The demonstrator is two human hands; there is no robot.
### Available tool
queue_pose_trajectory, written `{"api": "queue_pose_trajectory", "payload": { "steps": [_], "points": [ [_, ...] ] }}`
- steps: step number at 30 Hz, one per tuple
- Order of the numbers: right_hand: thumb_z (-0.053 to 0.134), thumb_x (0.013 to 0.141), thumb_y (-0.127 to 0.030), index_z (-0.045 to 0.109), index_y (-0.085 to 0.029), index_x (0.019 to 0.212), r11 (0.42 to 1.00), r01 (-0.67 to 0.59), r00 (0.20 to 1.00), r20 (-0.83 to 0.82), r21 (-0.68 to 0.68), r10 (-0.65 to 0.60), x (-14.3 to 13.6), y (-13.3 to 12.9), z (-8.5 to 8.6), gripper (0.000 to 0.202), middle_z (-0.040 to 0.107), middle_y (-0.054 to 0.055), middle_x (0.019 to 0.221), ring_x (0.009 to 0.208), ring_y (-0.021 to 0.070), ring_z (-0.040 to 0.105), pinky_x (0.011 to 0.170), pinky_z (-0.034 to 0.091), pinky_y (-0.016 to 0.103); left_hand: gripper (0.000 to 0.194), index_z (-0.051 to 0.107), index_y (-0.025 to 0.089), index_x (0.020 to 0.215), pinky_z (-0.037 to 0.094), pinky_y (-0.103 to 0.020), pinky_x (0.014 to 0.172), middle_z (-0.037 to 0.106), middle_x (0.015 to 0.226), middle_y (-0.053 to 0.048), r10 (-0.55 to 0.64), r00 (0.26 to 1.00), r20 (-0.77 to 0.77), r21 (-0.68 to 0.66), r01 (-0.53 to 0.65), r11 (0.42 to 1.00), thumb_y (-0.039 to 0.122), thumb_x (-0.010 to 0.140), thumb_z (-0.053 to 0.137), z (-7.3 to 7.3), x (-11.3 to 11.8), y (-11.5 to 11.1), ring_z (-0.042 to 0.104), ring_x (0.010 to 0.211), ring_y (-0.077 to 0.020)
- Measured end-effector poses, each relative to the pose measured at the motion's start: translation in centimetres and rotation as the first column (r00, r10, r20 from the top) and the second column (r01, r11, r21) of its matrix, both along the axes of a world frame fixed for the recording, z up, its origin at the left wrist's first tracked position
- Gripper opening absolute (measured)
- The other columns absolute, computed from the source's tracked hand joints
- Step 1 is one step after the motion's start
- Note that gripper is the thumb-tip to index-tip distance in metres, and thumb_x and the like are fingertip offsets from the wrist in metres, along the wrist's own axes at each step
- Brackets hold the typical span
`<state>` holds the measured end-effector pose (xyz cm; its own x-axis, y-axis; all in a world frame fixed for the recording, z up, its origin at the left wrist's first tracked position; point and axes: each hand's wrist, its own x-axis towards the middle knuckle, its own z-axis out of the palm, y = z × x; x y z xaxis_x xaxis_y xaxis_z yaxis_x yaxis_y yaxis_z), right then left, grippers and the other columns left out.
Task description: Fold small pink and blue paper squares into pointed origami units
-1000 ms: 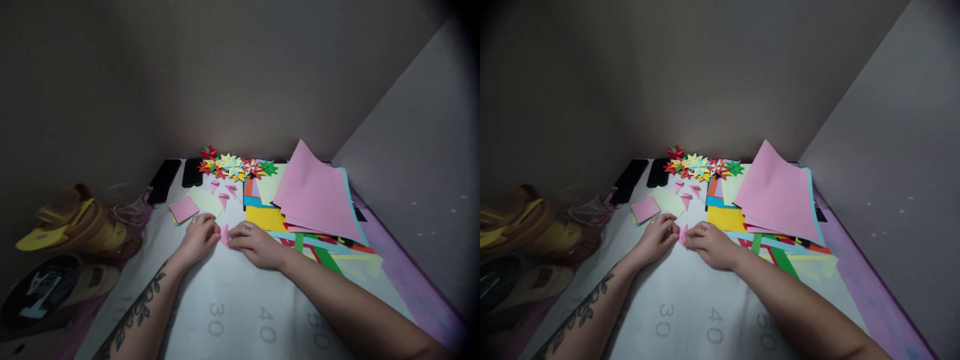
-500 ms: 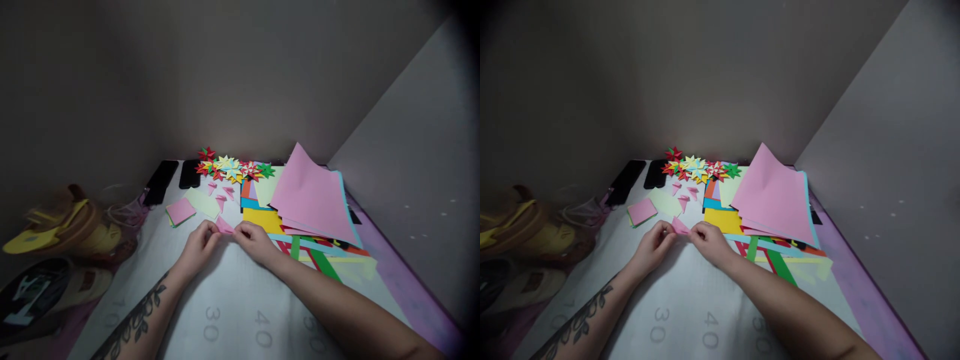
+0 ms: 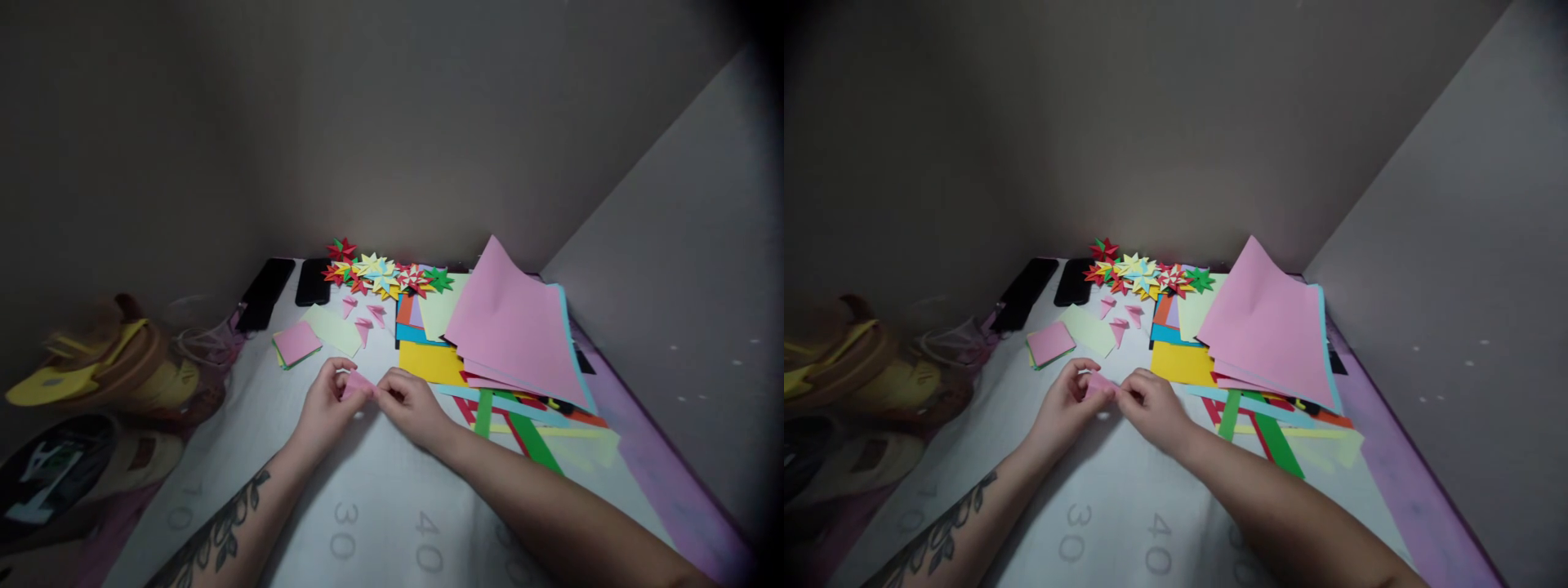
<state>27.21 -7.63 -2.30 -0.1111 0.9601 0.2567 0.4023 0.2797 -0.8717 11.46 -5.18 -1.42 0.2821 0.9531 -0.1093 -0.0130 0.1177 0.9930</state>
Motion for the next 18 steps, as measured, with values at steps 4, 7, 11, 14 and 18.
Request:
{"api": "queue_pose_trajectory", "payload": {
  "steps": [4,7,11,14,18],
  "points": [
    [0.055,0.082,-0.020,0.051,-0.018,0.060,1.000,0.007,1.000,-0.012,0.015,-0.007,0.1,0.0,0.0,0.023,0.052,-0.002,0.063,0.060,0.0118,0.050,0.057,0.038,0.024,0.034,0.043,0.020,0.094,0.034,-0.018,0.048,0.058,0.059,0.007,0.005,1.000,-0.014,0.000,-0.005,1.000,0.029,0.071,0.067,0.3,-0.1,0.1,0.048,0.048,-0.0078],
    [0.056,0.082,-0.020,0.053,-0.019,0.060,0.999,0.029,1.000,-0.014,0.045,-0.028,0.4,0.0,-0.2,0.022,0.053,-0.001,0.063,0.061,0.0124,0.051,0.058,0.040,0.024,0.030,0.050,0.019,0.094,0.037,-0.019,0.049,0.059,0.060,0.006,0.032,0.992,-0.123,0.076,-0.023,0.997,0.029,0.072,0.067,0.5,-0.4,0.0,0.052,0.051,-0.0093],
    [0.056,0.083,-0.021,0.058,-0.020,0.067,0.993,0.034,0.999,-0.040,0.113,-0.029,0.9,-0.1,-0.1,0.017,0.058,0.002,0.068,0.067,0.0148,0.054,0.061,0.043,0.027,0.008,0.060,0.018,0.077,0.044,-0.022,0.056,0.064,0.070,0.000,0.076,0.939,-0.334,0.337,0.044,0.941,0.026,0.076,0.063,0.6,-1.3,-0.2,0.059,0.062,-0.0126],
    [0.058,0.084,-0.023,0.062,-0.020,0.080,0.988,-0.015,0.998,-0.065,0.151,0.025,1.1,-0.1,0.1,0.006,0.062,0.005,0.081,0.080,0.0170,0.057,0.066,0.046,0.028,0.007,0.063,0.019,0.078,0.047,-0.024,0.062,0.068,0.075,-0.003,0.087,0.895,-0.437,0.589,0.212,0.780,0.018,0.081,0.056,0.7,-2.2,-0.3,0.062,0.069,-0.0140],
    [0.061,0.081,-0.023,0.063,-0.021,0.088,0.986,-0.087,0.992,-0.075,0.141,0.098,1.3,-0.3,0.2,0.007,0.060,0.008,0.099,0.091,0.0182,0.057,0.067,0.047,0.028,0.019,0.064,0.020,0.085,0.050,-0.027,0.070,0.071,0.083,-0.005,0.153,0.876,-0.458,0.780,0.313,0.542,0.009,0.083,0.049,0.5,-2.8,-0.3,0.065,0.078,-0.0149]
  ]
}}
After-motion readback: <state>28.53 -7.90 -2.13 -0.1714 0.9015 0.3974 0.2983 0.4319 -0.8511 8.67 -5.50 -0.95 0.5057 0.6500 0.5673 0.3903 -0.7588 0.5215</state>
